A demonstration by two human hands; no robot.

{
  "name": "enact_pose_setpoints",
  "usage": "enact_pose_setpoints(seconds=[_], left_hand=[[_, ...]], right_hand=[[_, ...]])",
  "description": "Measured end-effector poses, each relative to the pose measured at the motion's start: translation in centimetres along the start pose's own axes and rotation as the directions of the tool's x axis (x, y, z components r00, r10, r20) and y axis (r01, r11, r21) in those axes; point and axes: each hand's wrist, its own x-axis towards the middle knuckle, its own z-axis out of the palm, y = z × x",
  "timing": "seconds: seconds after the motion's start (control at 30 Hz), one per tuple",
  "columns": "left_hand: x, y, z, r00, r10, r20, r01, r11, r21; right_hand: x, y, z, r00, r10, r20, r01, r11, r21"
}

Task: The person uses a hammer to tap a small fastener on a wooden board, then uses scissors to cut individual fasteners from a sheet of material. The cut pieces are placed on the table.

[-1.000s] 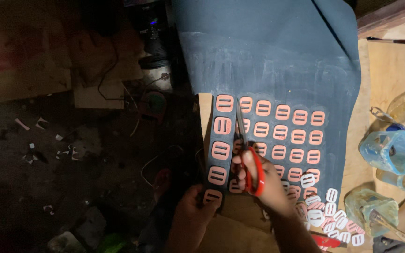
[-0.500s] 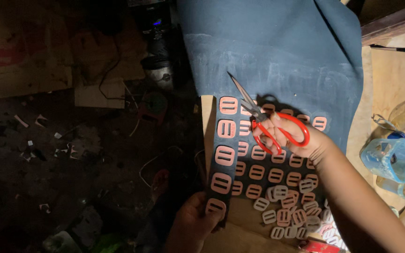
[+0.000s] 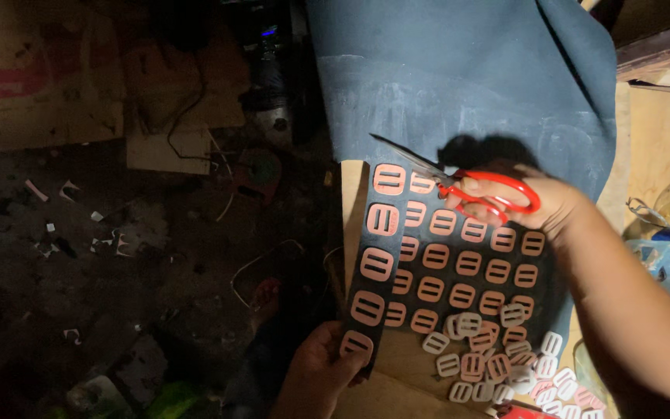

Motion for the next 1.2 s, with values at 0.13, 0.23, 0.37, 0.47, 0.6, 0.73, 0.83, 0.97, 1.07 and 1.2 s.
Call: enact_pose_setpoints(seconds=[0.13,0.23,0.37,0.47,0.6,0.73,0.83,0.97,1.07,1.2], left_hand=[[1.0,-0.6,-0.5,0.998,-0.048,-0.036,0.048,0.999,0.008],[1.3,-0.9,-0.5,1.000,0.022,0.021,-0.020,0.995,-0.100],[1.0,-0.8,0.0,0.996,-0.053,-0.076,0.049,0.998,-0.050],[0.6,0.7,-0.8,0.994,-0.069,-0.089,0.064,0.996,-0.058],[0.5,1.8,-1.0,0.997,-0.033,-0.069,0.032,0.999,-0.021],[1.3,1.1,-1.3,0.999,-0.024,-0.024,0.023,0.999,-0.022],[1.9,-0.6,-1.7,0.999,0.020,-0.029,-0.020,1.000,0.024],[2.6,-3.9,-1.1,0.972,0.233,0.018,-0.231,0.948,0.218],[1.8,-6.2,0.4,0.961,0.273,0.042,-0.264,0.865,0.427],[-0.8,-7.6,2.5,0.953,0.285,0.099,-0.279,0.706,0.651]], right_hand=[[1.0,-2.8,-1.5,0.999,0.017,0.033,-0.004,0.934,-0.358],[1.4,-5.5,-2.1,0.996,-0.049,0.079,0.089,0.751,-0.654],[0.5,-7.7,-1.0,0.970,0.151,-0.188,-0.240,0.673,-0.700],[1.4,-10.3,0.4,0.990,0.067,-0.125,-0.139,0.628,-0.766],[2.3,-12.1,0.9,0.975,0.128,-0.182,-0.222,0.553,-0.803],[2.8,-11.8,0.3,0.965,0.168,-0.202,-0.260,0.486,-0.834],[2.7,-11.0,0.3,0.997,-0.030,0.073,0.078,0.509,-0.857],[0.8,-10.1,1.8,0.998,-0.012,-0.058,-0.048,0.406,-0.913],[-3.5,-7.8,3.8,0.976,0.013,-0.218,-0.186,0.575,-0.797],[-9.8,-1.0,7.5,0.938,-0.042,-0.344,-0.170,0.808,-0.563]])
